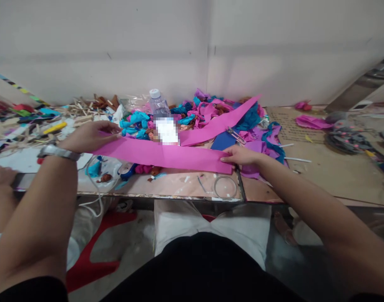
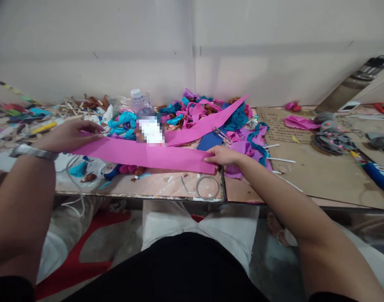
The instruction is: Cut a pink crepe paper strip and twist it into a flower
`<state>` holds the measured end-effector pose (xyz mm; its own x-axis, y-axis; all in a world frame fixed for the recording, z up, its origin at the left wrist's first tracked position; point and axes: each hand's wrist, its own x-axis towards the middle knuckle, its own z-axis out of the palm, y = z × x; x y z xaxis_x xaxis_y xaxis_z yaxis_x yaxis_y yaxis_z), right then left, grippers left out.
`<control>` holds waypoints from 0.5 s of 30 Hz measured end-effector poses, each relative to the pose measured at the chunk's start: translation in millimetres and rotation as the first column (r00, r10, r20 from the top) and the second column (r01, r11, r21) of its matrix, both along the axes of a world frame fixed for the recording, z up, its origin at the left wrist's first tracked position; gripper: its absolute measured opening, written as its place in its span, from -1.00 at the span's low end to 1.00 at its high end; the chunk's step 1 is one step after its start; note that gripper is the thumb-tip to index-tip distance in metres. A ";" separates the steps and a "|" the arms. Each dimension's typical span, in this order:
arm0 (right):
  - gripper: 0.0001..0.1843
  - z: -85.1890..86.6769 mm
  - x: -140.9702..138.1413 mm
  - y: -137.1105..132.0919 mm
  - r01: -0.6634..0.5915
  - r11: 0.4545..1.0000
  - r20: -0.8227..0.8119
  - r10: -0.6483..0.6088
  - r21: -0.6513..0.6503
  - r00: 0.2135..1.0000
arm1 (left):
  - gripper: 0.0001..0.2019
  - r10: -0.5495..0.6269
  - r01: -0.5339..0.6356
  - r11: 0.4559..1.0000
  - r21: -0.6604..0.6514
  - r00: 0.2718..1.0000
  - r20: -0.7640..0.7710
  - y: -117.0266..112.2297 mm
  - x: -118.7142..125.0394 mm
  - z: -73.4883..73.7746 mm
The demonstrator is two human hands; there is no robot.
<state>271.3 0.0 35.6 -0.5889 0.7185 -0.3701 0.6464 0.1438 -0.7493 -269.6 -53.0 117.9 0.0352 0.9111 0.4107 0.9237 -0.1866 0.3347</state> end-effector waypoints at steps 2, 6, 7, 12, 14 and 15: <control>-0.55 1.5 -5.5 1.7 -0.008 0.988 0.018 0.005 0.154 1.000 | -0.32 0.040 -0.034 0.999 0.029 0.975 -0.217 -9.0 26.9 9.2; -0.59 1.1 -19.7 4.1 -0.058 0.935 0.068 0.037 0.349 0.997 | -0.68 -0.171 0.212 0.965 0.151 0.955 -0.244 -42.4 124.0 13.9; -0.57 -1.3 -22.1 4.7 -0.078 0.929 0.083 0.051 0.361 0.995 | -0.69 -0.299 0.330 0.940 0.091 0.921 -0.251 -49.2 151.9 8.7; -0.51 -20.2 -22.6 5.6 -0.070 0.908 0.026 0.065 0.414 0.998 | -0.73 -0.600 0.542 0.799 -0.259 0.738 -0.307 -45.4 262.4 -39.1; -0.55 -25.7 -19.8 4.4 -0.062 0.898 -0.013 0.075 0.436 0.997 | -0.67 -0.595 0.500 0.802 -0.327 0.718 -0.361 -30.3 285.0 -55.5; -0.58 -27.5 -18.4 3.5 -0.058 0.893 -0.027 0.078 0.446 0.997 | -0.64 -0.582 0.472 0.811 -0.345 0.713 -0.391 -22.2 292.3 -61.4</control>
<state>252.9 3.5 8.1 -0.6504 0.7596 0.0055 0.5917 0.5112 -0.6233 22.6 -75.2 56.5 0.6684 0.7435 0.0220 0.7438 -0.6683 -0.0113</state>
